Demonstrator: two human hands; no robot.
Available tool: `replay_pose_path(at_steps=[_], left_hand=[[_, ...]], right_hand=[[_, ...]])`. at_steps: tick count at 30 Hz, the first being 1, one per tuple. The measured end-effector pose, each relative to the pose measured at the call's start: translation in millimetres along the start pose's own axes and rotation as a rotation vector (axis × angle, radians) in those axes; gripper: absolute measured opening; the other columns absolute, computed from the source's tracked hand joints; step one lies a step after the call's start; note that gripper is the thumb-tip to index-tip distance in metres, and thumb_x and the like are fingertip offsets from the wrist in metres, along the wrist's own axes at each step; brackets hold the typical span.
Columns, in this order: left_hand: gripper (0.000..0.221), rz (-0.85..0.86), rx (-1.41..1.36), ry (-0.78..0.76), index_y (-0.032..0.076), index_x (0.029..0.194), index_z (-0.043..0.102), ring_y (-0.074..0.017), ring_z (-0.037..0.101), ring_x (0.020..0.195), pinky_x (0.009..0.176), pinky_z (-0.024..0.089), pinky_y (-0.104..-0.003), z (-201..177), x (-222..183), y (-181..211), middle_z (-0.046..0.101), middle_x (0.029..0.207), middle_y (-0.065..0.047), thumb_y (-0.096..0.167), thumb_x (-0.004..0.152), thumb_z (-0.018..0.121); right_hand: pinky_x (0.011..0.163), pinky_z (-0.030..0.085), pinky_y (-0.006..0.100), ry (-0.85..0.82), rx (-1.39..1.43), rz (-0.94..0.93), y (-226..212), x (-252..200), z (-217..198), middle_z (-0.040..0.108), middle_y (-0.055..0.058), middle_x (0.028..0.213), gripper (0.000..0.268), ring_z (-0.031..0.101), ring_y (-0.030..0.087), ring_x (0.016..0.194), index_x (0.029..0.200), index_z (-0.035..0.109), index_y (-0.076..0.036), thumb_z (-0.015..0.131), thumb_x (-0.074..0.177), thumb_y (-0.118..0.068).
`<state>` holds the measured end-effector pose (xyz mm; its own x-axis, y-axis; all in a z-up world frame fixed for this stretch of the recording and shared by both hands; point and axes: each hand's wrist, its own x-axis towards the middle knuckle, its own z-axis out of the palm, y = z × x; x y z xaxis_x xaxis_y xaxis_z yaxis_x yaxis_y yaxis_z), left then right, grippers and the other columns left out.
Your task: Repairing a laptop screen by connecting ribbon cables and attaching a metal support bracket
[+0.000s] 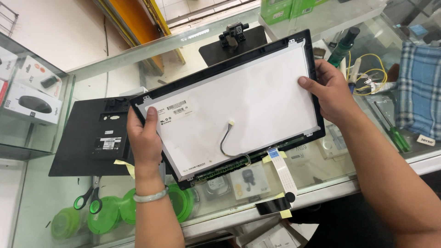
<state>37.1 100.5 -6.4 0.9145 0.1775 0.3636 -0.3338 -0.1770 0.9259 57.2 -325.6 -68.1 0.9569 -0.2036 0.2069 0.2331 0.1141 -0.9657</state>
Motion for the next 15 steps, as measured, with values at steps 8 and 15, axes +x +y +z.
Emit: replay_pose_path(at_steps=[8,15], left_hand=[[0.047,-0.095,-0.009,-0.139,0.011,0.146,0.049,-0.0215,0.064,0.108,0.09,0.057,-0.042,-21.7,5.8,-12.4,0.063,0.124,-0.013,0.009,0.099,0.054],[0.079,-0.349,0.194,-0.441,0.005,0.161,0.023,-0.0437,0.063,0.113,0.082,0.056,-0.062,-35.0,8.3,-10.5,0.055,0.136,-0.033,0.007,0.091,0.061]], right_hand=[[0.066,0.063,0.029,0.005,0.105,0.021,6.9,3.5,-3.6,0.063,0.003,0.08,0.023,0.071,0.017,0.07,0.11,0.062,-0.004,0.078,0.092,-0.005],[0.066,0.064,0.029,0.082,0.158,0.025,21.1,13.4,-14.3,0.066,0.003,0.079,0.022,0.073,0.018,0.07,0.108,0.064,-0.005,0.079,0.092,-0.006]])
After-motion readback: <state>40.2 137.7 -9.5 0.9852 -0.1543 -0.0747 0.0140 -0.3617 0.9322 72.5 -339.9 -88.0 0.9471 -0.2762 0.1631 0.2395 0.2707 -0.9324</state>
